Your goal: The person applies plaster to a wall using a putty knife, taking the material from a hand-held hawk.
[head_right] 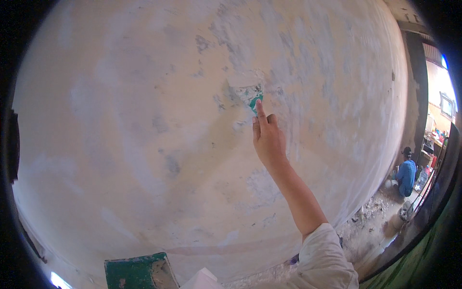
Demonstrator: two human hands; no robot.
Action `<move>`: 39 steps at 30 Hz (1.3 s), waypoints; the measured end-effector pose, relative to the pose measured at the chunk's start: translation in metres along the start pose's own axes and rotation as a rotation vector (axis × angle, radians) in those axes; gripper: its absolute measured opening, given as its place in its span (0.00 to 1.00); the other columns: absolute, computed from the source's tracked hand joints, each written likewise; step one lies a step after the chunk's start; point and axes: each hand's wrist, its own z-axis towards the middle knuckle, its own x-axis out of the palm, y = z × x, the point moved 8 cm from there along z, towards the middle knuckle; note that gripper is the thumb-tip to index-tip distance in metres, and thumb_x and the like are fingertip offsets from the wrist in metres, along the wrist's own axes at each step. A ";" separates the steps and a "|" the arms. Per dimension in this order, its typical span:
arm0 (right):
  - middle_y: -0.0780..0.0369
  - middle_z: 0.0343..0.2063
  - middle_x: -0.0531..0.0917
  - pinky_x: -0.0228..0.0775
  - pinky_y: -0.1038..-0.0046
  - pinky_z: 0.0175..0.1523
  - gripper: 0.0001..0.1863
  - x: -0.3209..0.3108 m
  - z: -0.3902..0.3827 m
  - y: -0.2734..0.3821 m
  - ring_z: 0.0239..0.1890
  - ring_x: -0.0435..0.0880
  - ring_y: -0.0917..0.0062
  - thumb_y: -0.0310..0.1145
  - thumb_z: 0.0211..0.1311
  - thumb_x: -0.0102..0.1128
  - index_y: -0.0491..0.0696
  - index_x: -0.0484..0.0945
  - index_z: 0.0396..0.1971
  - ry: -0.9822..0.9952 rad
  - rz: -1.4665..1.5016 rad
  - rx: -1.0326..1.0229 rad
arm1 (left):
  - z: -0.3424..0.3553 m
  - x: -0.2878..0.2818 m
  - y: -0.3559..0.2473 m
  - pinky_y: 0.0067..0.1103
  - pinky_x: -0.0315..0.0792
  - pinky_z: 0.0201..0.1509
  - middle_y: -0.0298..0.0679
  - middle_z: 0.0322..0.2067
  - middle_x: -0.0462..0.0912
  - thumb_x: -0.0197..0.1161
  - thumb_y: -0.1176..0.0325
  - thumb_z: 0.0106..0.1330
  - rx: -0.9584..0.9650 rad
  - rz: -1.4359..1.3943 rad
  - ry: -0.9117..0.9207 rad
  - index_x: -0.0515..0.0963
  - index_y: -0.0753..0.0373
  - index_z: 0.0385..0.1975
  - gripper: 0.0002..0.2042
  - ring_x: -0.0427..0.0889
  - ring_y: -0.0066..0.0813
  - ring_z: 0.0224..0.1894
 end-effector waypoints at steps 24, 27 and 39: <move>0.51 0.32 0.74 0.74 0.61 0.28 0.30 0.020 -0.018 0.016 0.24 0.78 0.60 0.34 0.75 0.47 0.47 0.55 0.73 0.122 -0.044 0.005 | 0.007 0.001 -0.002 0.45 0.70 0.61 0.45 0.57 0.74 0.54 0.58 0.69 -0.013 -0.013 -0.050 0.70 0.58 0.58 0.21 0.73 0.46 0.56; 0.51 0.31 0.74 0.74 0.62 0.27 0.30 0.012 -0.056 0.016 0.24 0.78 0.61 0.33 0.75 0.48 0.46 0.54 0.73 0.153 0.018 0.025 | 0.010 0.001 -0.004 0.44 0.69 0.61 0.44 0.57 0.74 0.54 0.58 0.69 -0.034 -0.025 -0.045 0.70 0.58 0.59 0.21 0.73 0.46 0.57; 0.49 0.31 0.74 0.75 0.57 0.28 0.30 0.013 -0.009 0.030 0.24 0.79 0.55 0.35 0.74 0.47 0.46 0.54 0.73 0.052 0.014 0.028 | 0.019 0.011 -0.008 0.43 0.67 0.63 0.43 0.59 0.72 0.54 0.57 0.68 -0.043 -0.006 0.002 0.69 0.57 0.61 0.23 0.71 0.44 0.58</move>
